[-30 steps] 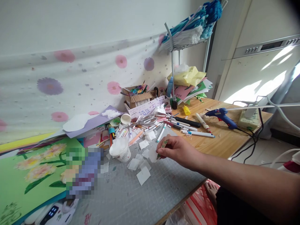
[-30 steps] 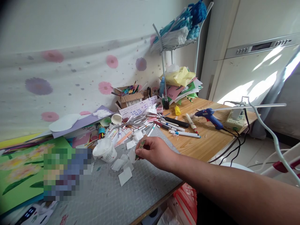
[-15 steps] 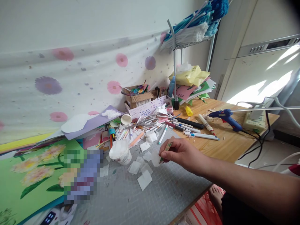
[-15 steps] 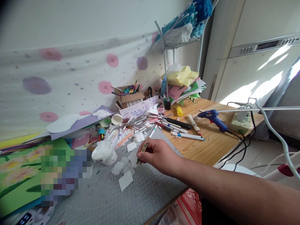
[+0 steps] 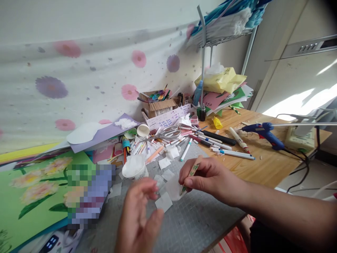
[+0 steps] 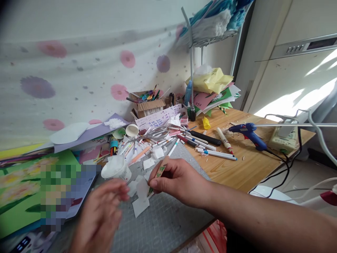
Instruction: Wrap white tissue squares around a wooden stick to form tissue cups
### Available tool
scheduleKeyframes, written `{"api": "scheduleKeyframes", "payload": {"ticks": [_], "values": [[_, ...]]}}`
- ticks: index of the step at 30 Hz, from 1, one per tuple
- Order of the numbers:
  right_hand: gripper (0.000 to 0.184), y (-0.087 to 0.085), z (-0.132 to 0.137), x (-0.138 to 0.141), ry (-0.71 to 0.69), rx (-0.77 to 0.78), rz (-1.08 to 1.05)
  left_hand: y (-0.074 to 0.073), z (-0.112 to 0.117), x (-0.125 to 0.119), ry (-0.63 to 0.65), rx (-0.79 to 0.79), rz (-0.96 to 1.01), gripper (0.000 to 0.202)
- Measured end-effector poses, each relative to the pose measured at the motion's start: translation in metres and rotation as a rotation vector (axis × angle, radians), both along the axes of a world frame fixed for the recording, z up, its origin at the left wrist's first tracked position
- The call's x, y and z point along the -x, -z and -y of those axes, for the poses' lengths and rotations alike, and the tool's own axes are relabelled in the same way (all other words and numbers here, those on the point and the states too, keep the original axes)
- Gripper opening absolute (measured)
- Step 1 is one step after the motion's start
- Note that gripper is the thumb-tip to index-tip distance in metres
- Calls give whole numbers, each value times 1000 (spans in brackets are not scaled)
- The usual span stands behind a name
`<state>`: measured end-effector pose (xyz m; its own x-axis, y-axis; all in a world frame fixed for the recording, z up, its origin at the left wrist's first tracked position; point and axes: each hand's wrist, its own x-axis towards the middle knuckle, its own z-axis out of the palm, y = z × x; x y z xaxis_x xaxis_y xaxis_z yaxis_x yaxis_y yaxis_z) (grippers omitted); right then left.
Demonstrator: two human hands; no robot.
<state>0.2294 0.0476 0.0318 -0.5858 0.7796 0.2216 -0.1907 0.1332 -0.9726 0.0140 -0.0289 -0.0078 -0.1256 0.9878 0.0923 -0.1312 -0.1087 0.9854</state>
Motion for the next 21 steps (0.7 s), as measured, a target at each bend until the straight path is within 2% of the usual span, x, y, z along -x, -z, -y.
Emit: {"api": "scheduleKeyframes", "payload": {"ticks": [4, 6, 11, 17, 21], "values": [[22, 3, 1, 9, -93, -64, -18, -8, -17, -17, 300, 234, 167, 44], [19, 5, 0, 14, -104, -83, -18, -6, -18, -16, 355, 272, 202, 36], [17, 9, -3, 25, -151, -37, 4, 1, -14, -7, 293, 319, 219, 22], [8, 12, -6, 28, -120, -76, -60, -4, -20, -7, 214, 319, 317, 10], [8, 13, -5, 28, -78, -150, -108, -7, -20, -8, 259, 315, 401, 8]]}}
